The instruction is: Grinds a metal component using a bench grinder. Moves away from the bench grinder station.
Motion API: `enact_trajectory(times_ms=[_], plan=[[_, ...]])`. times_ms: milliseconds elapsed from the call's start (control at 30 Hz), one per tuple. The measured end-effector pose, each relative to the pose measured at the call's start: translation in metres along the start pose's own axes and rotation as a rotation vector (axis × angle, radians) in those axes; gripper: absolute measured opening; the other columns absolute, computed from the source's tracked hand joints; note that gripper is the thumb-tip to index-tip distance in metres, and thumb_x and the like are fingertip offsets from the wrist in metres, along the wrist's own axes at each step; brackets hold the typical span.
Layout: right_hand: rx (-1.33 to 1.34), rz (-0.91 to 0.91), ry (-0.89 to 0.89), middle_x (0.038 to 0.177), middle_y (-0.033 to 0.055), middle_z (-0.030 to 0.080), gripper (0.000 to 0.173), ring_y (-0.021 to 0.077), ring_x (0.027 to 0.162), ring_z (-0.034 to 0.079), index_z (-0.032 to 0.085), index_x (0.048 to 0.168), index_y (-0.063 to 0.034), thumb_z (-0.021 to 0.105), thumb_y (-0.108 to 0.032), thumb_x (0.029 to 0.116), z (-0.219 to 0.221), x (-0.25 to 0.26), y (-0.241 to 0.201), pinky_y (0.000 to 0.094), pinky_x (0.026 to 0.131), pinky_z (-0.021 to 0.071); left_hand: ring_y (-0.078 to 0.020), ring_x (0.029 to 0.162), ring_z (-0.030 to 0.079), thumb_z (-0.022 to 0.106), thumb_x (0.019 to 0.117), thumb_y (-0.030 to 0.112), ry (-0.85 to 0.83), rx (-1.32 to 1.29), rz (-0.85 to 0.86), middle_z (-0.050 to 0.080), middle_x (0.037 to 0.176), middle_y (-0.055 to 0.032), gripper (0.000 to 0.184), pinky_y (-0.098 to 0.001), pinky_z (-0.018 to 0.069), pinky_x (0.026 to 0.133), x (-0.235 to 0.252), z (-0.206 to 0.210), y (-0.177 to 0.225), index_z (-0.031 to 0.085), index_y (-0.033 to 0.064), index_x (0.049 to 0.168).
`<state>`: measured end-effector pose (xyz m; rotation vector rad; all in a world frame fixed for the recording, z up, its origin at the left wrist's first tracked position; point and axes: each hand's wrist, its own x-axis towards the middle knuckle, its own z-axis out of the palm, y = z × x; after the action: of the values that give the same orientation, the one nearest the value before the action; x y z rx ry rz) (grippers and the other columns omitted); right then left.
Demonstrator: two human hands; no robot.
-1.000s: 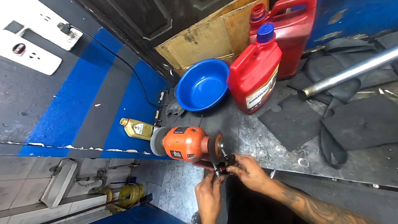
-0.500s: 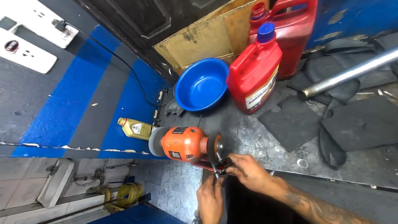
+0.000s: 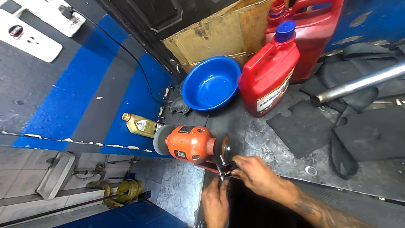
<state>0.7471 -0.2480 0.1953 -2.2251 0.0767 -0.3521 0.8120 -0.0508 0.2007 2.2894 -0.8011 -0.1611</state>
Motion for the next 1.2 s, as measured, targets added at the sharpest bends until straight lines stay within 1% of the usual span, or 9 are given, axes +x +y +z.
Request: enact_trajectory(times_ms=[133,267,433,567,700,767,900,967,1200], plan=[[-0.046,0.006,-0.022,0.088,0.0024,0.067,0.017,0.0175,0.074,0.068,0.067,0.101,-0.0118,0.060,-0.027,0.1010,0.001,0.000,0.000,0.0384,0.065,0.0577,-0.0053,0.072,0.074,0.053,0.1038,0.029,0.001,-0.037,-0.005,0.077,0.082,0.0066,0.031,-0.0283,0.0658,0.070,-0.001,0.005,-0.003,0.073,0.0056,0.107],[-0.059,-0.015,-0.005,0.087,0.0015,0.067,0.017,0.0163,0.073,0.067,0.067,0.098,-0.0124,0.059,-0.027,0.1013,0.000,0.003,-0.001,0.0372,0.063,0.0574,-0.0056,0.073,0.074,0.052,0.1040,0.028,0.009,-0.067,-0.005,0.077,0.082,0.0061,0.031,-0.0279,0.0660,0.071,0.002,0.004,-0.001,0.072,0.0046,0.110],[-0.065,-0.019,-0.012,0.088,0.0038,0.067,0.015,0.0196,0.073,0.068,0.066,0.100,-0.0115,0.061,-0.025,0.1000,-0.002,-0.002,-0.005,0.0400,0.062,0.0577,-0.0063,0.072,0.075,0.053,0.1039,0.025,-0.009,-0.101,-0.012,0.077,0.082,0.0058,0.029,-0.0278,0.0663,0.070,-0.006,0.005,-0.001,0.072,0.0038,0.110],[-0.068,-0.019,-0.005,0.085,0.0014,0.067,0.014,0.0166,0.071,0.067,0.067,0.098,-0.0127,0.061,-0.026,0.0999,-0.001,-0.001,-0.003,0.0375,0.060,0.0571,-0.0066,0.072,0.075,0.053,0.1042,0.025,0.000,-0.123,-0.026,0.077,0.082,0.0054,0.029,-0.0280,0.0664,0.070,-0.004,0.006,0.001,0.072,0.0037,0.109],[-0.081,-0.041,0.013,0.085,0.0000,0.066,0.014,0.0147,0.070,0.066,0.067,0.097,-0.0137,0.060,-0.025,0.1001,-0.003,0.003,-0.006,0.0358,0.060,0.0570,-0.0070,0.073,0.075,0.052,0.1044,0.025,0.006,-0.125,-0.010,0.077,0.082,0.0051,0.030,-0.0279,0.0662,0.071,0.000,0.001,0.003,0.071,0.0031,0.110],[-0.094,-0.057,0.022,0.085,0.0004,0.066,0.012,0.0153,0.070,0.066,0.067,0.097,-0.0135,0.061,-0.024,0.0992,-0.005,0.003,-0.010,0.0357,0.059,0.0568,-0.0069,0.073,0.075,0.052,0.1046,0.025,0.013,-0.131,-0.004,0.077,0.082,0.0051,0.030,-0.0280,0.0663,0.070,-0.002,0.001,0.004,0.071,0.0032,0.110],[-0.120,-0.059,0.019,0.086,0.0002,0.066,0.012,0.0152,0.071,0.067,0.067,0.097,-0.0136,0.062,-0.024,0.0990,-0.010,0.003,-0.015,0.0355,0.060,0.0571,-0.0078,0.072,0.075,0.051,0.1047,0.023,0.022,-0.156,0.002,0.077,0.083,0.0042,0.029,-0.0277,0.0665,0.070,-0.003,0.001,0.007,0.071,0.0013,0.110],[-0.135,-0.055,0.002,0.085,-0.0007,0.066,0.012,0.0146,0.070,0.066,0.066,0.096,-0.0143,0.062,-0.025,0.0992,-0.011,0.005,-0.016,0.0350,0.059,0.0571,-0.0070,0.072,0.074,0.051,0.1049,0.023,0.025,-0.153,-0.005,0.077,0.082,0.0049,0.029,-0.0270,0.0661,0.069,-0.003,0.001,0.007,0.071,0.0024,0.109],[-0.152,-0.043,-0.006,0.085,-0.0011,0.066,0.011,0.0140,0.069,0.066,0.067,0.096,-0.0144,0.063,-0.025,0.0984,-0.011,0.012,-0.015,0.0358,0.060,0.0574,-0.0073,0.072,0.075,0.052,0.1045,0.025,0.021,-0.145,-0.031,0.077,0.082,0.0052,0.029,-0.0288,0.0665,0.070,0.004,0.002,0.003,0.072,0.0040,0.108]])
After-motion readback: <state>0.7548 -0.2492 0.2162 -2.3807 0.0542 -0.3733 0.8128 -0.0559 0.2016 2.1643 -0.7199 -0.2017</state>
